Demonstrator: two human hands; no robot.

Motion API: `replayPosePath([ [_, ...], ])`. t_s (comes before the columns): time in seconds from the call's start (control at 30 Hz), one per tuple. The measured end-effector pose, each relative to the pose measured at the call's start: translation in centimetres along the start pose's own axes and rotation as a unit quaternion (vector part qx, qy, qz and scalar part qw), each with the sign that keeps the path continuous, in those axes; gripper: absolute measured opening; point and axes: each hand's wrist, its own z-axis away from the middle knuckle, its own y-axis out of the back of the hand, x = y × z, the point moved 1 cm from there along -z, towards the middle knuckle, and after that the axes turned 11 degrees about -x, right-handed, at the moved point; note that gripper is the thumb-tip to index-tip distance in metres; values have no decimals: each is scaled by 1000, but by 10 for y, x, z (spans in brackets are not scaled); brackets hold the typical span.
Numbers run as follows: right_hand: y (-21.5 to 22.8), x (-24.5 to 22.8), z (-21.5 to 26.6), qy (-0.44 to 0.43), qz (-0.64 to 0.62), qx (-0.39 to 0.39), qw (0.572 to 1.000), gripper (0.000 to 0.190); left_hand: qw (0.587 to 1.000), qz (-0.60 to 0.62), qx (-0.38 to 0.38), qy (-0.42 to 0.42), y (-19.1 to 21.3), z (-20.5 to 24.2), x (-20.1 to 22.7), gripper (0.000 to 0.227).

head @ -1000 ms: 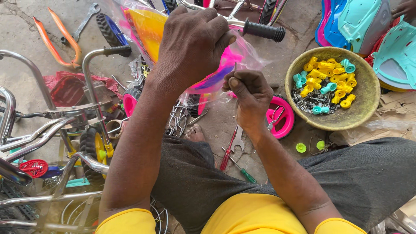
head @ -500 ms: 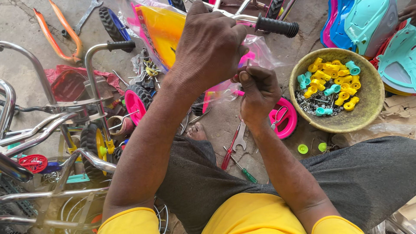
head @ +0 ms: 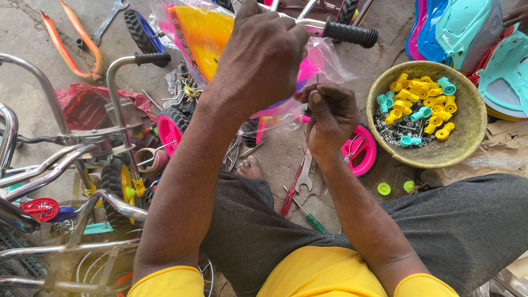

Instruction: The person sits on the ground and assembles a child's tricycle. They attach a pink seat to the frame, secure it with a bolt, and then use a pair of scissors to cut the plastic wrapping from the handlebars.

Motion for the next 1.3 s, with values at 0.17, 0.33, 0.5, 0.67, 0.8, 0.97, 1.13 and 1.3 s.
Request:
replayPosePath([
  [0.17,1,-8,3,-21,-5,-15,1000,12,999,-9,31,9,18,13,-11,36],
  [0.33,-3,-11,11,-7,3,-52,999,14,997,65,10,40,25,26,-25,53],
  [0.5,-9,-17,13,3,-13,-65,998,11,998,43,34,33,18,29,-27,51],
  [0.67,-10,-15,9,21,11,-66,998,8,998,45,11,53,19,29,-25,49],
  [0.8,-4,-5,2,-17,-16,-22,1000,9,998,15,28,47,30,27,-14,50],
  [0.97,4,0,7,-28,-3,10,1000,12,993,-16,114,-36,30,18,17,65],
  [1.13,-2,-3,5,-5,-42,-29,999,13,999,-35,-11,13,2,-9,12,17],
  [1.3,-4,-5,-5,-21,-28,3,999,12,999,-27,27,8,-12,-15,6,25],
])
